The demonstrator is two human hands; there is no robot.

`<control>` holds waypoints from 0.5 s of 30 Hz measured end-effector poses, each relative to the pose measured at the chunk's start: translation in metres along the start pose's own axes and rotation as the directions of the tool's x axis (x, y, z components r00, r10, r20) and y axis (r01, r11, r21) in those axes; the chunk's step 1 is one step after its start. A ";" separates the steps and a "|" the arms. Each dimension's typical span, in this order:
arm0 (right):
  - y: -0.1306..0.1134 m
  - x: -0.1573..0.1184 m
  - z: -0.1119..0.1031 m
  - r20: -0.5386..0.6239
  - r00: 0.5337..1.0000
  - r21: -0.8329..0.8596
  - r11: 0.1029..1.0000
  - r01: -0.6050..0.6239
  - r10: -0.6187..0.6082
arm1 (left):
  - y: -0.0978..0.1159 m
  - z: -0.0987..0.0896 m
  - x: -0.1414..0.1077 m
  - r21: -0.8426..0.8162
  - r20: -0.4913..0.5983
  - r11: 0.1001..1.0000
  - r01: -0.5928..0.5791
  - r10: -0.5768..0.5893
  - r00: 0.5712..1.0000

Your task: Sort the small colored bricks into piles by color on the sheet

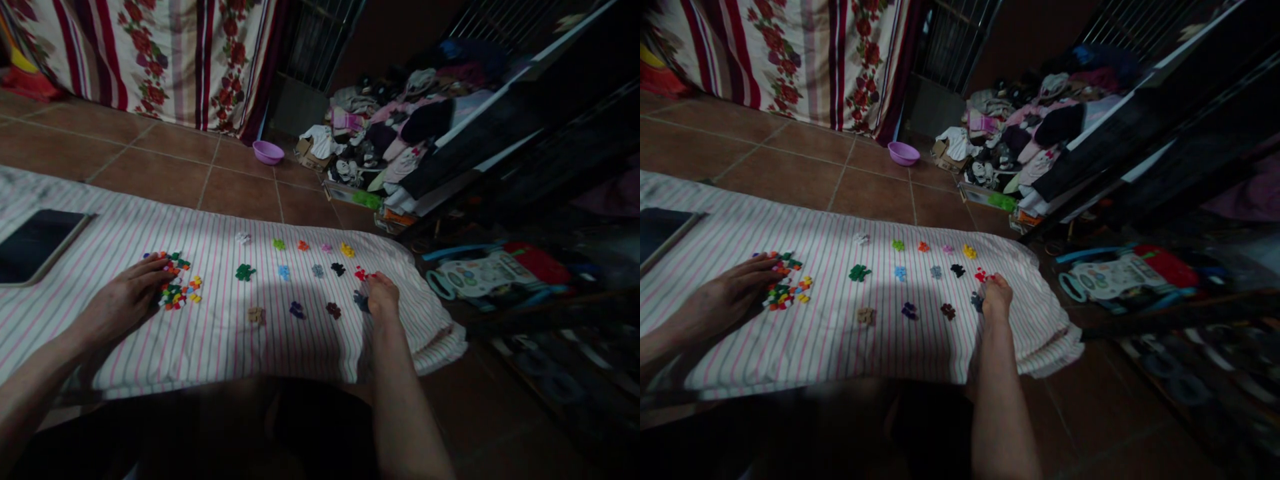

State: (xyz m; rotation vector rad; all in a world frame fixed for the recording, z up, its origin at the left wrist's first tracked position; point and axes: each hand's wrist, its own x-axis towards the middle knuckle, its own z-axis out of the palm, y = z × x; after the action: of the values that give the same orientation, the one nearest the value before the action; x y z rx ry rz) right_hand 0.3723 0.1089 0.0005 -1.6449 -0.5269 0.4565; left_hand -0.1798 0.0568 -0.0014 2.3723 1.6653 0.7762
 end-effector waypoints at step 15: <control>-0.006 -0.009 0.005 0.027 0.998 -0.003 0.999 -0.048 0.048 | 0.003 -0.003 0.001 -0.039 -0.004 0.999 0.030 -0.030 1.000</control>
State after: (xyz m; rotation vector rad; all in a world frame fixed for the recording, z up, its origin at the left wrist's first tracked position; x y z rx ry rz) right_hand 0.3613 0.1081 0.0054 -1.6585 -0.5090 0.5145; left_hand -0.1788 0.0560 0.0021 2.3158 1.6682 0.8014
